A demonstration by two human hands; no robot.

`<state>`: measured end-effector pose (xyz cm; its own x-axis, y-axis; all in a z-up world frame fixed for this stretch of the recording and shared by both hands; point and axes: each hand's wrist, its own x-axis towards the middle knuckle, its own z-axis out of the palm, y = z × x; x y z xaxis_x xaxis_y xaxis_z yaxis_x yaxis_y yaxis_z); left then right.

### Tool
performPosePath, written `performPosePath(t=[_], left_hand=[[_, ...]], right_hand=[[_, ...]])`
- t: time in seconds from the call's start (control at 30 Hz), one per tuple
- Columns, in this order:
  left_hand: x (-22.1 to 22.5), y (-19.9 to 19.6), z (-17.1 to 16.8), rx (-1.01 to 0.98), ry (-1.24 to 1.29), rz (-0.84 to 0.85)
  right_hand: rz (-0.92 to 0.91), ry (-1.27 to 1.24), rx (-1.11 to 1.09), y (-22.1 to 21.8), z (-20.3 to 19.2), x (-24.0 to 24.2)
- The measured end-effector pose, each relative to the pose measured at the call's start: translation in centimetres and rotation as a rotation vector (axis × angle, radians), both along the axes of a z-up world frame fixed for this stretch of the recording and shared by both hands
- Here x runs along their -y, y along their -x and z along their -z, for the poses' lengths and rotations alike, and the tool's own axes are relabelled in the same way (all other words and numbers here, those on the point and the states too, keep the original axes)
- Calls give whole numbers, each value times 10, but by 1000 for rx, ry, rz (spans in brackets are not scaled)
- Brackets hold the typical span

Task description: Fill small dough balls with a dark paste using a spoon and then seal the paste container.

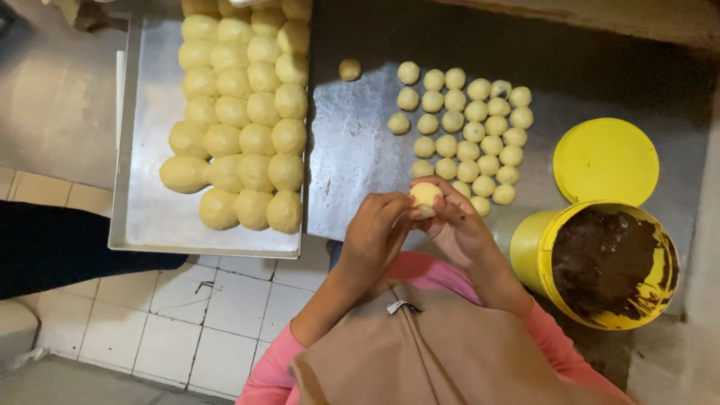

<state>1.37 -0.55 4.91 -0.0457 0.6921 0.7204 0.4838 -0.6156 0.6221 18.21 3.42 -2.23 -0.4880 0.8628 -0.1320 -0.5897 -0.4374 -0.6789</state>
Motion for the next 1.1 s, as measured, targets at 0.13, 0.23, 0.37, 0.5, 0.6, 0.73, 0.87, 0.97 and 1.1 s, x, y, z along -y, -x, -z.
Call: performPosePath(t=[0.13,0.23,0.37,0.5,0.6,0.73,0.87,0.97,1.1], left_hand=[[1,-1,-3,105,30,11],[0,0,-18,54,8,12],[-3,0,-43,-126,-139,15],[-5,8,-34,-266,-215,28],[-5,10,-34,-337,-258,23],[-1,11,-25,-339,-248,40],[4,8,-27,-170,-154,7],[7,9,-33,-97,-118,17],[9,16,-37,-102,-104,19]], right_hand=[[-50,-2,-115,-12,-2,-9],[-96,-16,-217,-10,-14,-9],[-81,10,-163,-6,-15,-2],[-114,23,-136,-13,7,2],[-126,24,-135,0,-12,11],[-124,0,-82,4,-9,15],[-12,10,8,11,-18,18],[62,5,8,13,-21,21],[141,-20,13,23,-30,26]])
